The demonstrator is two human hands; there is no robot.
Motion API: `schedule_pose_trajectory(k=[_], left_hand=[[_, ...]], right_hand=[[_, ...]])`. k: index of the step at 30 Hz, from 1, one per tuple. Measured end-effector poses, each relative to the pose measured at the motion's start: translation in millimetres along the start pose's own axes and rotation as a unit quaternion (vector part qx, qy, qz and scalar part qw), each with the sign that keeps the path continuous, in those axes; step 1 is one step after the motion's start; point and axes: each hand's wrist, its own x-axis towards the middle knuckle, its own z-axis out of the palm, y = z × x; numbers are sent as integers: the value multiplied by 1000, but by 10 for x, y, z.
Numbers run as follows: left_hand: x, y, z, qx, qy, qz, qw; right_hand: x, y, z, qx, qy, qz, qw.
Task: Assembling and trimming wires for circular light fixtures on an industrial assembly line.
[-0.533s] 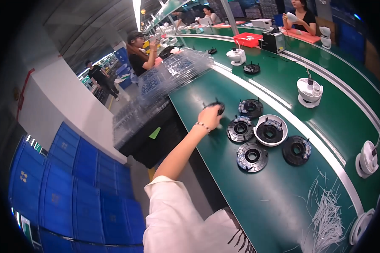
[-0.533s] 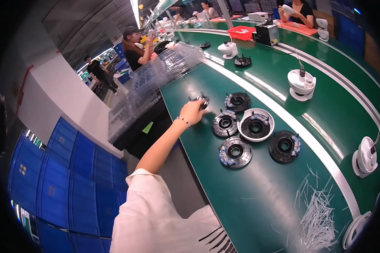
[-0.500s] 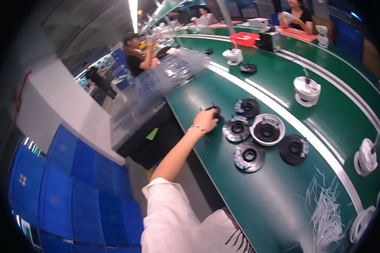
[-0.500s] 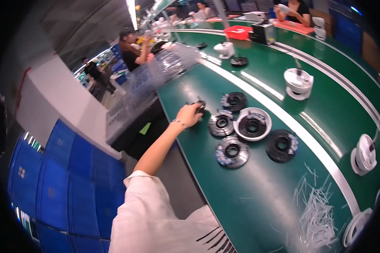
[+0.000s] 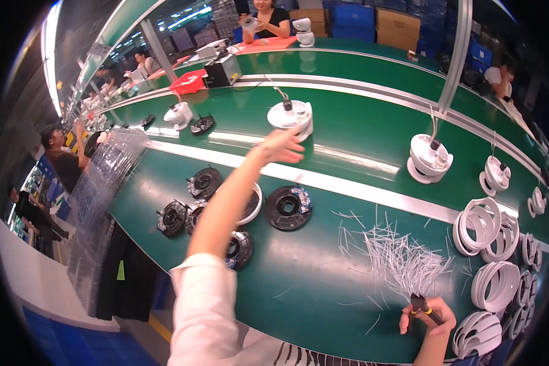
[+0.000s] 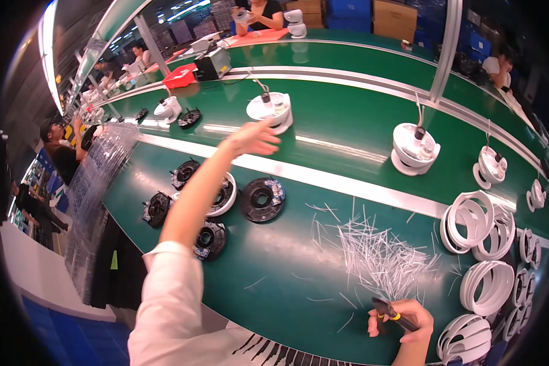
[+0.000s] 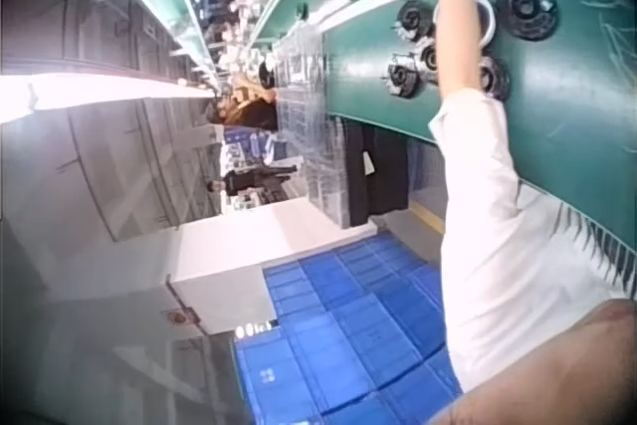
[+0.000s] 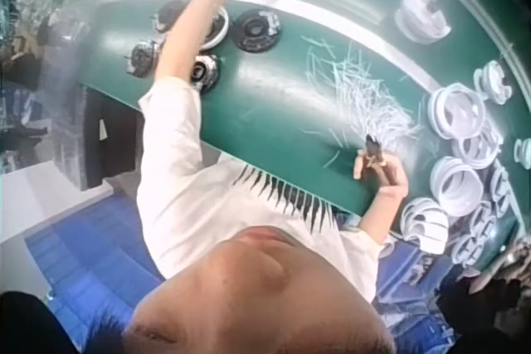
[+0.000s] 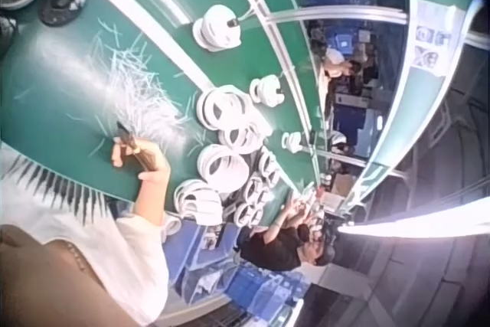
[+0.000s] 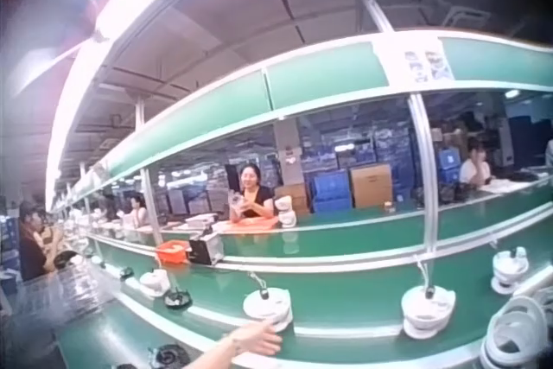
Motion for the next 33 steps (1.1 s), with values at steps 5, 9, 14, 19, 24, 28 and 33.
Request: schedule_pose_trajectory(k=[5, 9, 14, 19, 24, 28, 33], left_hand=[[1205, -286, 335, -473, 130, 114, 864], [1253, -200, 388, -547, 177, 158, 803], [909, -287, 624, -394, 303, 117, 860], [223, -157, 1337, -400, -22, 155, 903], [-922, -62, 1470, -215, -151, 169, 950], [-1293, -291, 1816, -112, -163, 143, 970], [-1439, -460, 2022, -100, -221, 113, 963]], right_hand=[[-22, 27, -41, 17, 25, 27, 999], [-87, 54, -56, 16, 28, 28, 999], [-70, 23, 138, 1, 31, 12, 999], [-230, -43, 104, -30, 0, 38, 999], [105, -20, 8, 5, -50, 38, 998], [82, -58, 45, 29, 31, 25, 999], [63, -74, 28, 22, 105, 42, 993]])
